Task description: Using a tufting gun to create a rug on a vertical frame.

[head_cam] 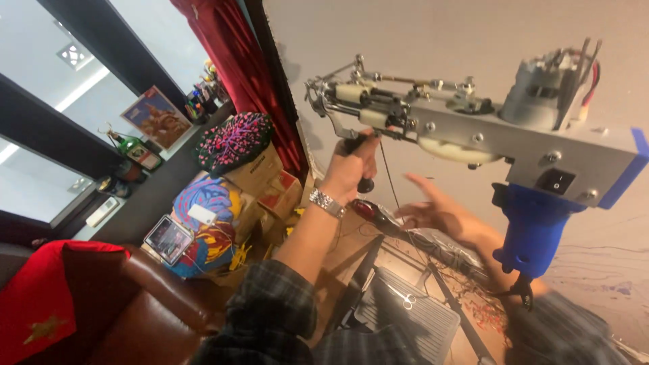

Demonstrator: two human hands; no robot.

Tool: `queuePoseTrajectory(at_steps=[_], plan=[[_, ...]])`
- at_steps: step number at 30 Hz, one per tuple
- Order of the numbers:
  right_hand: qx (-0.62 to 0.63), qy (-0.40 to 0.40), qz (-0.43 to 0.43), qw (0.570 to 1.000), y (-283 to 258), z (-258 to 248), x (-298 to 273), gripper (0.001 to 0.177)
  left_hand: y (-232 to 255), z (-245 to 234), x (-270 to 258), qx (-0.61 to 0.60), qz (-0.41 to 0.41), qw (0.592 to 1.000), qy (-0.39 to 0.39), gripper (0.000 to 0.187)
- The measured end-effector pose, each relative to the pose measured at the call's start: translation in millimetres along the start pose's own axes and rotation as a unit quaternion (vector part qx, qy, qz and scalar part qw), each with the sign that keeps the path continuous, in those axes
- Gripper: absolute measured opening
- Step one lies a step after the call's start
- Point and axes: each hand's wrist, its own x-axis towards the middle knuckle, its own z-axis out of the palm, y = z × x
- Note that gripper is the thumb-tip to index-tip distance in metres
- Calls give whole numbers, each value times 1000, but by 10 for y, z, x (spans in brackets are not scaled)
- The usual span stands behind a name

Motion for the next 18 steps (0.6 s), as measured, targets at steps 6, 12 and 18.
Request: queuePoseTrajectory(at_steps=[6,12,18], plan=[[-214,-45,79,973,-106,539,375,40,263,-214,0,-26,6,999,29,14],[-276,141,159,937,1710,-892,-673,32,336,-1590,180,-22,100,994,47,28],[-325,289,558,707,3466,-2228,-3271,49,1226,-2013,-255,70,120,981,133,40]])
